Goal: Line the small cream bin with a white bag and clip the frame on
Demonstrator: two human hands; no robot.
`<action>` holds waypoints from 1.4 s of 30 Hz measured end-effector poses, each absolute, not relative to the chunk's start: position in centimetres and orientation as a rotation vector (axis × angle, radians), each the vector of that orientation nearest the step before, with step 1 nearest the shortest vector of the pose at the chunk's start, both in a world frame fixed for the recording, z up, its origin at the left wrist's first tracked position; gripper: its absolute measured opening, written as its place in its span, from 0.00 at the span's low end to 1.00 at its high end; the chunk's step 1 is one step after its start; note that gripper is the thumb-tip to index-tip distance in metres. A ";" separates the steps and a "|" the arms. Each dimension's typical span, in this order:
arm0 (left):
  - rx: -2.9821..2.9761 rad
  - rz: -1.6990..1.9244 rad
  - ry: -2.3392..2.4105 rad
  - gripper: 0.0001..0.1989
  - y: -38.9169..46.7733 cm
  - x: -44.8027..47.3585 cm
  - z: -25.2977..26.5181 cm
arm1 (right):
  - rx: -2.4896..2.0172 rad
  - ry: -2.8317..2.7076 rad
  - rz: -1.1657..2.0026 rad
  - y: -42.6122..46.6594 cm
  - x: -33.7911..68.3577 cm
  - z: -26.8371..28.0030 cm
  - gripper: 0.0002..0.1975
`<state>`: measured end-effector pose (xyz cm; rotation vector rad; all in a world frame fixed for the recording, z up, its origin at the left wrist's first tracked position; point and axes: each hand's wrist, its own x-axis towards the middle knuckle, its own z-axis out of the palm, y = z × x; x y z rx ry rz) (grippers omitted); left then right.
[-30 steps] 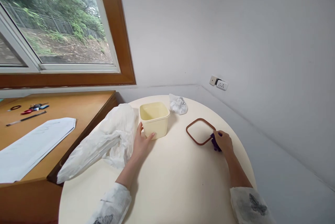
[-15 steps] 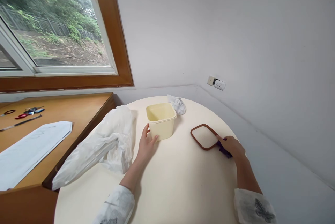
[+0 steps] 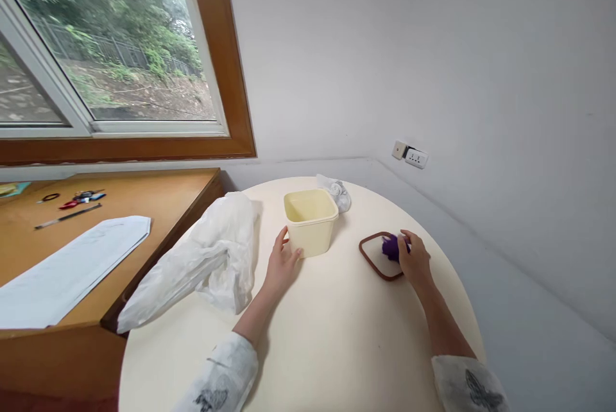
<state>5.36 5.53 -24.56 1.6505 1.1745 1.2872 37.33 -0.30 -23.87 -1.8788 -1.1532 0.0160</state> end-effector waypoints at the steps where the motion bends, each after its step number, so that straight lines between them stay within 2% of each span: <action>1: 1.652 1.288 1.182 0.30 5.5 5.3 -24.6 | -1.904 -1.166 -0.007 -0.3 37.0 -24.0 0.20; 9: 1.668 1.306 1.321 0.28 5.0 4.7 -26.2 | -1.783 -1.390 -0.251 -0.7 34.1 -24.3 0.14; 12: 1.677 1.340 1.348 0.24 3.7 4.6 -26.1 | -1.650 -1.494 -0.323 -0.9 32.9 -24.3 0.14; 16: 1.723 1.412 1.341 0.15 1.0 3.9 -23.8 | -1.492 -1.550 -0.420 -1.4 31.6 -24.0 0.12; 21: 1.914 1.633 1.487 0.10 0.0 -1.2 -19.6 | -1.346 -1.604 -0.463 -1.9 30.6 -23.7 0.08; 24: 2.025 1.371 1.810 0.14 0.7 -6.3 -18.8 | -1.267 -1.677 -0.449 -2.1 29.6 -23.8 0.06; 27: 2.088 0.763 2.173 0.25 0.8 -10.7 -19.4 | -1.194 -1.785 -0.377 -2.4 27.7 -24.1 0.06; 29: 2.096 0.461 2.194 0.25 0.3 -12.2 -20.0 | -1.140 -1.861 -0.284 -2.8 26.1 -24.1 0.06; 34: 2.188 0.273 1.996 0.19 -2.1 -10.1 -20.6 | -1.121 -2.034 0.041 -4.3 21.3 -23.9 0.09; 36: 2.239 0.203 1.869 0.20 -3.4 -7.8 -19.9 | -1.191 -2.069 0.165 -5.0 19.4 -23.8 0.12; 40: 2.273 0.121 1.419 0.22 -6.9 -3.2 -16.7 | -1.272 -2.088 0.262 -5.7 17.1 -24.2 0.26; 42: 2.251 0.127 1.168 0.25 -8.6 -1.6 -14.5 | -1.258 -2.097 0.269 -5.6 17.0 -24.5 0.26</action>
